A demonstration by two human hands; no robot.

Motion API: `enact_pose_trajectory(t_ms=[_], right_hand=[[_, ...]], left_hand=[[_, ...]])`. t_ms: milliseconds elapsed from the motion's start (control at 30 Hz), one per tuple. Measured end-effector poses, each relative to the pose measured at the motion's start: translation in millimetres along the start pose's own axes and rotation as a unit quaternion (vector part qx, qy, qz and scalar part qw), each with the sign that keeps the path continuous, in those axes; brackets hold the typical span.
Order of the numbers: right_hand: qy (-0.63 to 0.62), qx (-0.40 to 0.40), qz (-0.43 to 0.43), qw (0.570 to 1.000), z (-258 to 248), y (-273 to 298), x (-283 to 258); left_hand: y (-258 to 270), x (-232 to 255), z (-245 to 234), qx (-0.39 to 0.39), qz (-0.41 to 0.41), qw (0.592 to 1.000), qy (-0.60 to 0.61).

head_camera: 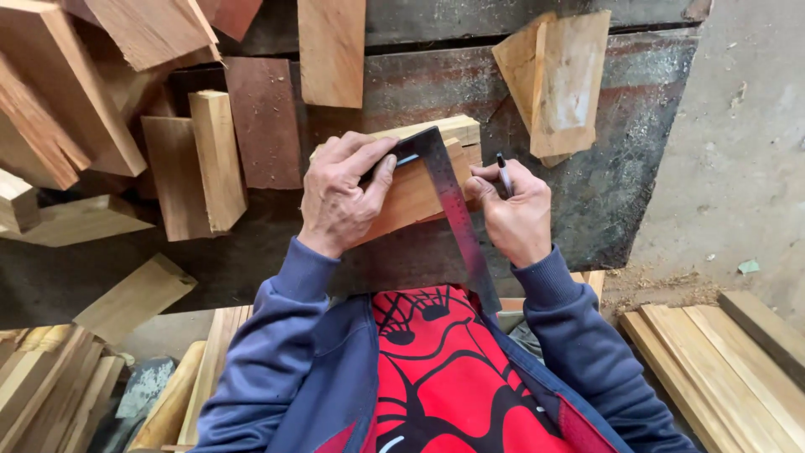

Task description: The person uses a try square and a pencil to mark lines on small rectangular pieces of wood. They repeatedly pick up a wood piece, align the square, draw a line, and then set the piece down to select another one from a pile.

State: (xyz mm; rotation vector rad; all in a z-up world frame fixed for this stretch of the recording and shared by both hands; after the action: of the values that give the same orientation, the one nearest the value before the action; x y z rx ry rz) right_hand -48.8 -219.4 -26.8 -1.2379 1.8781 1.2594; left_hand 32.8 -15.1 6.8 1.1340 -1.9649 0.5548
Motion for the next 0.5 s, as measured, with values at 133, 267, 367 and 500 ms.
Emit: enact_pose_trajectory(t_ms=[133, 267, 367, 500], right_hand=[[-0.039, 0.013, 0.017, 0.999, 1.5, 0.4, -5.5], [-0.032, 0.02, 0.011, 0.999, -3.2, -1.7, -5.5], [-0.056, 0.03, 0.018, 0.998, -5.9, 5.6, -2.0], [-0.01, -0.047, 0.01, 0.999, -31.4, 23.7, -31.1]], left_hand=[[-0.5, 0.5, -0.5, -0.012, 0.002, 1.0, 0.001], [-6.1, 0.8, -1.9, -0.026, -0.006, 0.999, 0.034], [-5.3, 4.3, -9.6, -0.027, -0.028, 0.993, 0.116], [-6.2, 19.7, -39.4, 0.003, -0.068, 0.978, 0.196]])
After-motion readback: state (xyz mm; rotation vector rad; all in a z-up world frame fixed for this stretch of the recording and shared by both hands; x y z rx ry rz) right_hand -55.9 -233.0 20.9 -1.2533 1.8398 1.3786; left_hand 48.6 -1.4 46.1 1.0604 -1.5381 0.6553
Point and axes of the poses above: each hand's wrist, its own y-axis away from the middle knuckle, its own z-axis out of the palm, x = y × z, the point moved 5 cm from there along -y, towards the middle knuckle, and after that the axes turned 12 degrees about -x, right-handed, at the moved point
